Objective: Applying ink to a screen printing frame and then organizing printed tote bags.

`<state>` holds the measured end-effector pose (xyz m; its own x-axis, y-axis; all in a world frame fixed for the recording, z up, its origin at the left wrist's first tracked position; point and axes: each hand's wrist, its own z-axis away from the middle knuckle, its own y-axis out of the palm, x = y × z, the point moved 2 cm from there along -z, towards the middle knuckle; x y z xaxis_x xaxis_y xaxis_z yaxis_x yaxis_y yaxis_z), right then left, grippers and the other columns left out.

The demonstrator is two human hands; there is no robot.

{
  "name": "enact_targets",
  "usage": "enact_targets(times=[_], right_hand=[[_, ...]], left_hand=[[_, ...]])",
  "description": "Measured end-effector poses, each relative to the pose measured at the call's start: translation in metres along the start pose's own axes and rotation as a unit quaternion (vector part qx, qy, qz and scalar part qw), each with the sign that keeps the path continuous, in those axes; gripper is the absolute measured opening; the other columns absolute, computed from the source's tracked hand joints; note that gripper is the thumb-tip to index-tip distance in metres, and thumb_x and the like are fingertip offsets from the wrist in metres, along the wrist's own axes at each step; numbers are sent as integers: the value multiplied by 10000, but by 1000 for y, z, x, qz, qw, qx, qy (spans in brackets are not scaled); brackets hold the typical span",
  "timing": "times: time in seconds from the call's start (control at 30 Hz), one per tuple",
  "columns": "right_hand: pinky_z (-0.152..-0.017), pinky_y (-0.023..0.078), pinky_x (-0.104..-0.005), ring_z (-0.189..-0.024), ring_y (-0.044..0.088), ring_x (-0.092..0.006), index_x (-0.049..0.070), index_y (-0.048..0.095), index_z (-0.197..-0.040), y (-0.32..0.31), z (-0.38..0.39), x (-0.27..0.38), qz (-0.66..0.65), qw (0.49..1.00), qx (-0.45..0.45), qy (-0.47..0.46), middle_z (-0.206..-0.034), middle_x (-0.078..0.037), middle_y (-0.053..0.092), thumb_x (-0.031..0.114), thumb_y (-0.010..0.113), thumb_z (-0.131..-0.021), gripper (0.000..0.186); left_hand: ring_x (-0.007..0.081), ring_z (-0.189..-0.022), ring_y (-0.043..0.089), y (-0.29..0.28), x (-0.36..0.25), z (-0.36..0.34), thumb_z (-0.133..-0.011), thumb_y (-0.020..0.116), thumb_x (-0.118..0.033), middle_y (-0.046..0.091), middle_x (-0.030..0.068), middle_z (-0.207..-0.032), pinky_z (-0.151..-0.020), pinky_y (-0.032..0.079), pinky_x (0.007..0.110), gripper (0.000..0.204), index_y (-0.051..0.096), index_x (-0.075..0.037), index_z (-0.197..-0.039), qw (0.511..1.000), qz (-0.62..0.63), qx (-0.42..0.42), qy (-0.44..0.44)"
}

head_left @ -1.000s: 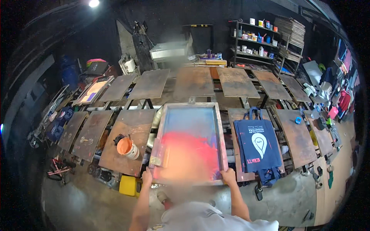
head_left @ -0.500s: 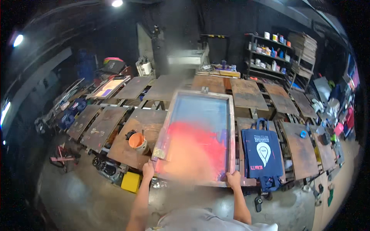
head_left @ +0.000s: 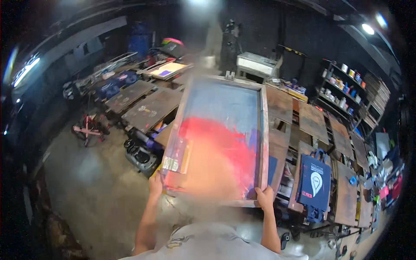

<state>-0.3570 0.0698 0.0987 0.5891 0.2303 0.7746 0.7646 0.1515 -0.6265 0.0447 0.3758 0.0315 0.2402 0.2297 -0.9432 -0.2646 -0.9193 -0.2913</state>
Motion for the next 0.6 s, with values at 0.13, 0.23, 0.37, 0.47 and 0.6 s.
enact_targets(times=[0.13,0.23,0.37,0.47,0.6], right_hand=[[-716,508,-417,-793,680,-355,-110,635,-922,58,25,34,-34,995,77,-52,-812,-256,678,271,726,-735,434],[-700,505,-410,-764,676,-334,-100,640,-922,112,46,46,-13,988,137,-73,-797,-235,680,269,730,-730,425],[-676,502,-407,-714,666,-324,-87,644,-880,180,76,67,-35,969,218,-114,-756,-211,674,280,744,-715,415],[-671,507,-408,-690,670,-308,-74,649,-828,218,108,111,11,959,246,-141,-723,-196,670,292,746,-711,397],[-677,515,-408,-691,677,-287,-61,650,-804,280,136,133,8,935,327,-139,-713,-197,672,287,739,-714,370]], left_hand=[[176,-566,458,-86,54,28,-1031,396,-435,480,119,-555,-545,370,447,602,528,62,-717,998,-9,-52,-45],[160,-580,456,-148,86,61,-1036,390,-417,477,94,-567,-551,376,433,586,528,57,-721,990,-43,-111,-74],[173,-578,459,-222,89,109,-1032,405,-392,498,123,-578,-562,385,431,561,539,62,-732,977,-48,-160,-130],[184,-566,457,-272,115,136,-1028,416,-397,499,139,-572,-562,386,434,568,540,69,-728,959,-76,-222,-157],[227,-540,463,-330,176,167,-1021,418,-420,477,153,-547,-561,383,446,603,538,80,-706,932,-81,-287,-207]])
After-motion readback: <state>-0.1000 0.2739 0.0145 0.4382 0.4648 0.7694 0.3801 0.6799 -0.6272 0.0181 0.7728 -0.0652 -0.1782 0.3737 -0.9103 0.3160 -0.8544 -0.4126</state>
